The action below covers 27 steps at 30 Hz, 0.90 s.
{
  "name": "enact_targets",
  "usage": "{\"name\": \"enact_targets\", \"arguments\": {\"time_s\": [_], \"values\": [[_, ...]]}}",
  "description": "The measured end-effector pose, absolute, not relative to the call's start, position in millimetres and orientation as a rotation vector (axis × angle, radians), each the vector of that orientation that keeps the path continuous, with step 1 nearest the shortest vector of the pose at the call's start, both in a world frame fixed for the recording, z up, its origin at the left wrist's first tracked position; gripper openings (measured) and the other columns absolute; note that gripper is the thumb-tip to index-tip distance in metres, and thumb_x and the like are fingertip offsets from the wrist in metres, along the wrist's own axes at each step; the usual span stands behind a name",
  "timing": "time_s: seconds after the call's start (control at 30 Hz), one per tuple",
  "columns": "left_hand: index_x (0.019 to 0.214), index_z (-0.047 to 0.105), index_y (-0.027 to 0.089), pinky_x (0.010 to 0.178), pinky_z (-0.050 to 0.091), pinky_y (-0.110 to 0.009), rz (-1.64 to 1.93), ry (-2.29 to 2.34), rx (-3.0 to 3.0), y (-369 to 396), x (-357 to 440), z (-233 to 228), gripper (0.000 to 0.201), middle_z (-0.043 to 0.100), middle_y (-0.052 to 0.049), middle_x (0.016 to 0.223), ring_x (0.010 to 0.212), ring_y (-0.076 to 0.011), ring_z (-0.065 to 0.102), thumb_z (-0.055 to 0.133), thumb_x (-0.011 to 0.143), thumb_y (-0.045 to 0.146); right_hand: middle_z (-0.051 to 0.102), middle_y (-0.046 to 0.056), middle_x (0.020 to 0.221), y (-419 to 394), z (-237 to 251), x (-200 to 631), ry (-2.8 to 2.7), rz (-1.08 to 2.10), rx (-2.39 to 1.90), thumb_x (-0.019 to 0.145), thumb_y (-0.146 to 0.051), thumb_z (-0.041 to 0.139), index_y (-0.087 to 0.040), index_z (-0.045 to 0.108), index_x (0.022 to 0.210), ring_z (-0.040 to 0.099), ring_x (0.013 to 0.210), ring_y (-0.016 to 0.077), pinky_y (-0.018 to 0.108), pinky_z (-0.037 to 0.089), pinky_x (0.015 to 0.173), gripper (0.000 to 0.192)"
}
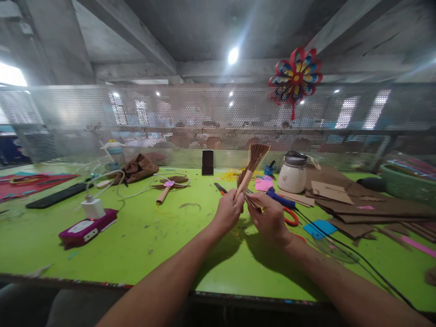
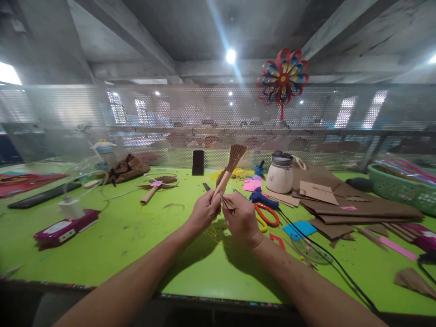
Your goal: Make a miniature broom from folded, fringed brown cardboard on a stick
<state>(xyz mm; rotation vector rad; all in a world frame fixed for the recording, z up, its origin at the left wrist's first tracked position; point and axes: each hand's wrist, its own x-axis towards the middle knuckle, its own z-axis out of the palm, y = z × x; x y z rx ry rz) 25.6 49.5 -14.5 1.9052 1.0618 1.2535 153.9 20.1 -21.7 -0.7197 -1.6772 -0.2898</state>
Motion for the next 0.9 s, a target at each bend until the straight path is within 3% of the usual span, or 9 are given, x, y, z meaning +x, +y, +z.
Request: {"name": "enact_targets", "arguments": {"time_s": [0.63, 0.9], "values": [[0.071, 0.045, 0.019, 0.051, 0.027, -0.021, 1.416, 1.194, 1.972, 40.4, 28.4, -12.8, 0.023, 0.042, 0.005, 0.057, 0.051, -0.0090, 0.037, 0.043, 0.088, 0.034, 0.067, 0.005, 0.077, 20.3, -23.6, 150.4, -1.609, -0.106, -0.698, 0.084, -0.016, 0.057, -0.018, 0.064, 0.088, 0.064, 0.069, 0.0163, 0.028, 0.052, 0.066, 0.008], [0.072, 0.045, 0.020, 0.050, 0.028, -0.021, 1.436, 1.280, 1.935, 43.5, 24.7, -11.4, 0.021, 0.044, 0.004, 0.056, 0.050, -0.0100, 0.039, 0.043, 0.087, 0.035, 0.065, 0.005, 0.084, 24.3, -23.0, 156.0, -1.710, -0.120, -0.666, 0.084, -0.013, 0.053, -0.018, 0.061, 0.103, 0.061, 0.075, 0.0176, 0.031, 0.052, 0.069, 0.021]]}}
